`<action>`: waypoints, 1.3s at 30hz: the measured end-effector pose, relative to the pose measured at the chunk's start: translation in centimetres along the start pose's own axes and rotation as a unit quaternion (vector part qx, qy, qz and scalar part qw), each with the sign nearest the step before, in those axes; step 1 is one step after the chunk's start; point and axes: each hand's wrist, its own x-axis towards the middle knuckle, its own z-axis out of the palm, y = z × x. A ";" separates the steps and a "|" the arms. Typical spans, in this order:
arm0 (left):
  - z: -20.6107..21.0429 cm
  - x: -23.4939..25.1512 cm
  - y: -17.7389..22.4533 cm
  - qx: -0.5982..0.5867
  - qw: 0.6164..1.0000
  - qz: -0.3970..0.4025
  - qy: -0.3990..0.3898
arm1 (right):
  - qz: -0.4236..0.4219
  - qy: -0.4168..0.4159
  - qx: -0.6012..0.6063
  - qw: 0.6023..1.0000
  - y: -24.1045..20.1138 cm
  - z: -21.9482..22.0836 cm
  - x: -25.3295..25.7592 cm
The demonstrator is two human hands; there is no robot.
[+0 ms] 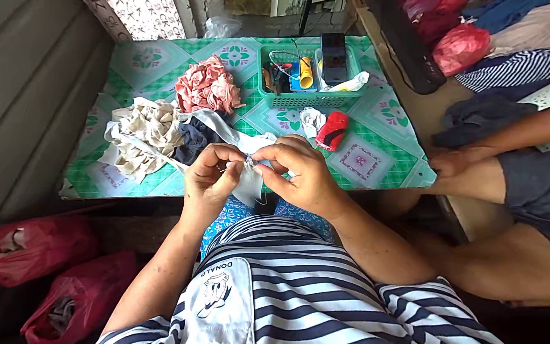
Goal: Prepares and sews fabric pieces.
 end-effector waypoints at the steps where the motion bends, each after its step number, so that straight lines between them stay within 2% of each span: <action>1: 0.1 0.0 0.1 -0.002 1.000 -0.001 -0.002 | -0.004 0.002 -0.005 1.000 0.0 0.1 0.0; 18: 0.3 -0.1 -0.1 -0.027 0.999 -0.019 -0.010 | 0.001 0.011 -0.007 1.000 0.0 0.1 0.0; 23: 0.3 -0.2 0.0 -0.040 0.999 -0.035 0.007 | 0.032 0.028 0.033 0.999 0.2 0.1 -0.1; 30: 0.3 -0.3 -0.1 -0.037 0.999 -0.034 0.000 | 0.066 -0.007 0.130 0.989 0.6 -0.2 -0.6; 39: 0.5 -0.3 0.0 -0.048 0.998 -0.041 0.000 | 0.074 -0.001 0.114 0.991 0.4 0.0 -0.7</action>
